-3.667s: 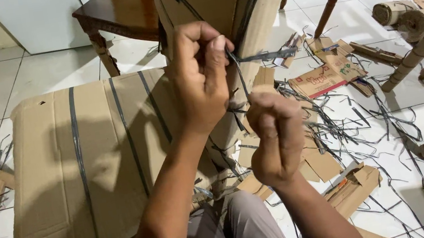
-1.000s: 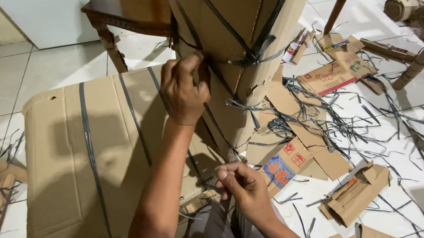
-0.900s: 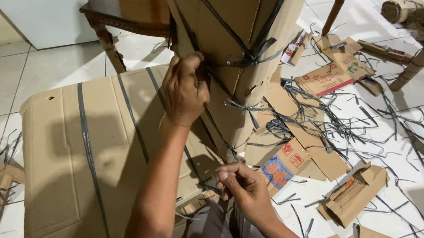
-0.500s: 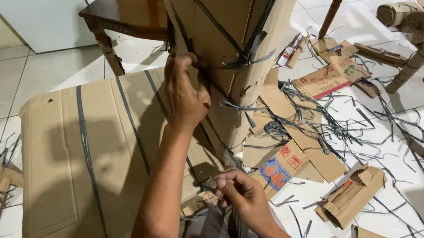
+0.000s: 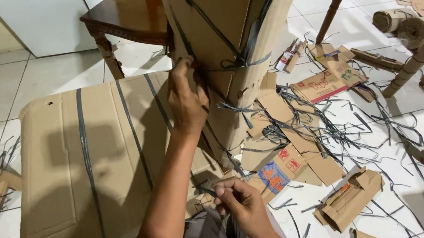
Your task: Wrapping wooden furniture legs with cardboard and securing them with plastic straps
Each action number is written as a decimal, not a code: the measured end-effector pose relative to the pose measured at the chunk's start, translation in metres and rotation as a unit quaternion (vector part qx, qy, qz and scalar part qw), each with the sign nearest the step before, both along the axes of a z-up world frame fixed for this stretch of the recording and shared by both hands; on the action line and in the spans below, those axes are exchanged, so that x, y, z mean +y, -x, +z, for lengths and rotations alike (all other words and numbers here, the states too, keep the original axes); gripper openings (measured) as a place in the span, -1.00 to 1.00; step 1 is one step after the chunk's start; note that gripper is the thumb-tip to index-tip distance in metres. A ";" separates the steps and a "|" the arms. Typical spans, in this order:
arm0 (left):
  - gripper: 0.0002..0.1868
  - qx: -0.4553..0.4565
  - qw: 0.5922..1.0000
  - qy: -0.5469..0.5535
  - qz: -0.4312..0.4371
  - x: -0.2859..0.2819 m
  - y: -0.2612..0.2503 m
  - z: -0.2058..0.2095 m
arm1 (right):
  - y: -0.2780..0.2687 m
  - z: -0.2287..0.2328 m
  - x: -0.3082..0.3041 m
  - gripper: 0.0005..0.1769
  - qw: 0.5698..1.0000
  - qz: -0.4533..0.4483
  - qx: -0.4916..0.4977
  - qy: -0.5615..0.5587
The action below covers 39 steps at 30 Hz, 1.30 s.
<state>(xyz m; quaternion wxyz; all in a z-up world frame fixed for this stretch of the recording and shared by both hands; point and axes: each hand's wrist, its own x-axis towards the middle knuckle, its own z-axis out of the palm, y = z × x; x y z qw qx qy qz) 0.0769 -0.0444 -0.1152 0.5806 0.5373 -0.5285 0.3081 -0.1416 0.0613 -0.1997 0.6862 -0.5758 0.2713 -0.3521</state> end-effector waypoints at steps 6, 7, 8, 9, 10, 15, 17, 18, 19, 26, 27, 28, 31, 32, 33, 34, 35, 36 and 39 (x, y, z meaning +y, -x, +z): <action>-0.51 0.034 0.999 0.017 -0.004 0.001 0.007 -0.010 | 0.000 -0.006 -0.005 -0.81 0.999 0.007 -0.029 -0.024; -0.47 0.083 0.996 0.022 -0.010 0.006 0.015 -0.008 | 0.000 -0.004 -0.005 -0.79 0.999 0.003 -0.026 -0.024; -0.40 0.131 0.991 0.025 -0.016 0.012 0.021 -0.005 | 0.000 -0.001 -0.006 -0.78 0.999 0.000 -0.023 -0.026; -0.40 0.131 0.991 0.024 -0.015 0.015 0.026 -0.007 | -0.001 -0.001 -0.007 -0.78 0.999 0.001 -0.024 -0.027; -0.50 0.157 0.987 0.013 -0.034 0.020 0.031 -0.010 | -0.001 -0.002 -0.007 -0.78 0.999 0.001 -0.025 -0.035; -0.70 0.173 0.983 -0.004 -0.052 0.041 0.055 -0.023 | -0.002 -0.003 -0.010 -0.78 1.000 -0.001 0.002 -0.010; -0.70 0.170 0.985 -0.029 -0.010 0.044 0.060 -0.033 | -0.003 -0.005 -0.012 -0.81 0.999 0.000 -0.028 0.042; -0.70 0.169 0.985 -0.028 -0.008 0.047 0.065 -0.038 | -0.003 -0.004 -0.014 -0.81 0.999 0.001 -0.029 0.043; -0.78 0.167 0.985 -0.033 -0.036 0.050 0.070 -0.044 | -0.003 -0.003 -0.016 -0.82 0.996 -0.027 -0.030 0.081; -0.65 0.233 0.960 -0.047 -0.145 0.113 0.095 -0.077 | 0.008 -0.019 -0.030 -0.85 0.910 -0.260 -0.103 0.306; -0.65 0.235 0.960 -0.047 -0.144 0.123 0.097 -0.089 | 0.005 -0.013 -0.034 -0.85 0.911 -0.259 -0.102 0.305; -0.69 0.239 0.964 -0.049 -0.107 0.132 0.098 -0.102 | 0.002 -0.006 -0.039 -0.85 0.908 -0.259 -0.055 0.325; -0.73 0.232 0.969 -0.075 -0.029 0.177 0.103 -0.118 | -0.010 0.003 -0.043 -0.56 0.917 -0.234 0.015 0.322; -0.75 0.220 0.970 -0.099 0.006 0.193 0.104 -0.120 | -0.015 0.005 -0.044 -0.33 0.929 -0.214 0.041 0.300; -0.75 0.220 0.970 -0.099 0.010 0.198 0.100 -0.130 | -0.019 -0.006 -0.044 -0.33 0.930 -0.211 0.039 0.300; -0.79 0.182 0.976 -0.052 0.108 0.203 0.096 -0.140 | -0.022 -0.017 -0.044 -0.34 0.929 -0.193 0.035 0.314; -0.80 0.142 0.969 -0.005 0.204 0.208 0.094 -0.151 | -0.024 -0.028 -0.045 -0.34 0.928 -0.176 0.031 0.327; -0.80 0.143 0.968 -0.007 0.207 0.217 0.091 -0.159 | -0.024 -0.047 -0.047 -0.34 0.929 -0.174 0.032 0.325; -0.50 0.117 0.948 -0.136 0.262 0.240 0.077 -0.189 | -0.031 -0.089 -0.046 -0.30 0.925 -0.189 0.118 0.308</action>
